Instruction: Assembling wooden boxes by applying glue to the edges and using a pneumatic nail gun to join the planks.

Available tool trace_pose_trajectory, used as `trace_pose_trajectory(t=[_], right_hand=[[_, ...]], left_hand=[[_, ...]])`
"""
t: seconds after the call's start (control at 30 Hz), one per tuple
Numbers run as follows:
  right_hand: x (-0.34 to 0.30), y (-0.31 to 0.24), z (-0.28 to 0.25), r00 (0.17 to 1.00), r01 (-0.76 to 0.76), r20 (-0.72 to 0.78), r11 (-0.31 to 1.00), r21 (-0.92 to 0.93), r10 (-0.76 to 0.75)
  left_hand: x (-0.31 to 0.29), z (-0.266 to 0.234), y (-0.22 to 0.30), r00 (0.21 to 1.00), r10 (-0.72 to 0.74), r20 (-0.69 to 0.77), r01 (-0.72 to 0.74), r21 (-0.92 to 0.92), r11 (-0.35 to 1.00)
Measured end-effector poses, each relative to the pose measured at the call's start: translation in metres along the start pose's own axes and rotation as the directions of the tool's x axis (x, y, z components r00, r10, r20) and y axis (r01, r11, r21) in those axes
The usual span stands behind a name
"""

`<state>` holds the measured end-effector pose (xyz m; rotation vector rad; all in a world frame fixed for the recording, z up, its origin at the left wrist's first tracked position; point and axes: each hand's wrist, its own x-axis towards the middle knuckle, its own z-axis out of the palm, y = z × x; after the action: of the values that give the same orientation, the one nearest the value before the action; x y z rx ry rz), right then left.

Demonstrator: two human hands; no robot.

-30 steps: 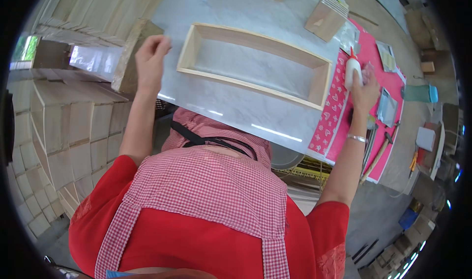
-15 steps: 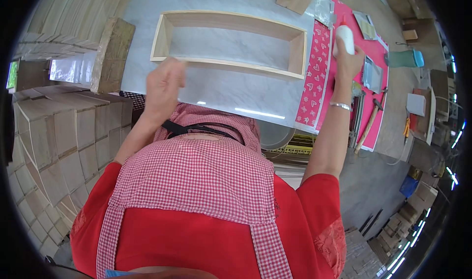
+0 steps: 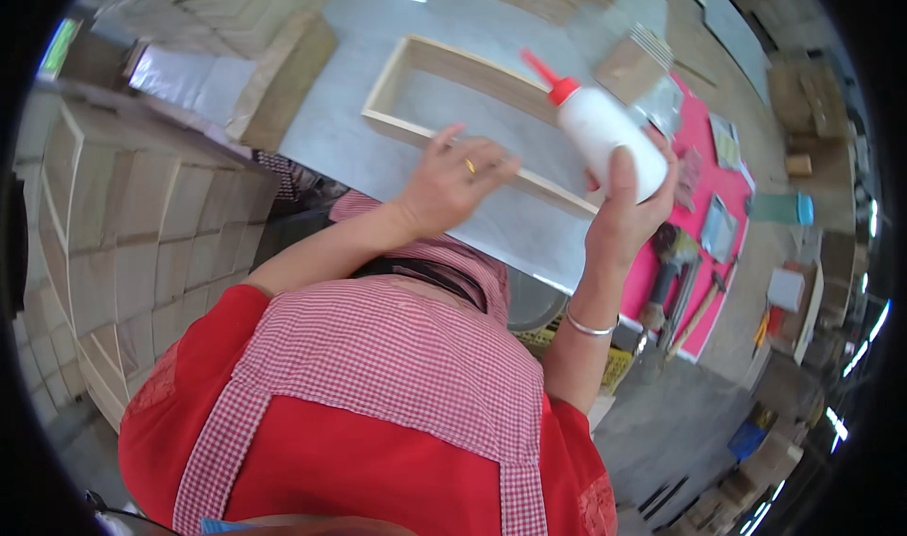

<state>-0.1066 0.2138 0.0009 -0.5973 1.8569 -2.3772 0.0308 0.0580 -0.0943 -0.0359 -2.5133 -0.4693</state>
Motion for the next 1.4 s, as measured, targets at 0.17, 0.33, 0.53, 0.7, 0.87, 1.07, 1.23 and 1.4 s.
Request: trace_pose_trajectory(t=[0.17,0.33,0.53,0.7,0.87,1.07,1.23,1.4], right_hand=[[-0.027,0.020,0.054,0.967,0.012,0.244,0.952,-0.306,0.067],[-0.036,0.029,0.085,0.924,0.038,0.376,0.955,-0.293,0.078],[-0.035,0.031,0.094,0.888,0.124,0.457,0.925,-0.360,0.059],[-0.029,0.034,0.097,0.893,0.165,0.449,0.909,-0.382,0.026],[-0.019,0.036,0.103,0.914,0.172,0.405,0.896,-0.409,0.009],[0.000,0.046,0.111,0.931,0.208,0.363,0.872,-0.444,-0.037],[0.016,0.052,0.120,0.945,0.233,0.317,0.849,-0.474,-0.082],[0.027,0.055,0.122,0.942,0.268,0.316,0.828,-0.492,-0.117]], left_hand=[[-0.024,0.006,0.007,0.988,0.085,-0.131,-0.071,0.112,0.991],[-0.040,0.019,-0.004,0.990,0.123,-0.063,-0.119,0.059,0.991],[-0.046,0.026,-0.007,0.991,0.118,-0.064,-0.117,0.025,0.993],[-0.044,0.024,-0.008,0.988,0.138,-0.075,-0.137,0.025,0.990],[-0.040,0.020,-0.007,0.986,0.147,-0.073,-0.144,0.046,0.988],[-0.039,0.022,-0.007,0.979,0.150,-0.136,-0.139,0.090,0.986],[-0.038,0.020,-0.007,0.978,0.147,-0.150,-0.134,0.092,0.987],[-0.037,0.019,-0.005,0.980,0.133,-0.149,-0.124,0.069,0.990]])
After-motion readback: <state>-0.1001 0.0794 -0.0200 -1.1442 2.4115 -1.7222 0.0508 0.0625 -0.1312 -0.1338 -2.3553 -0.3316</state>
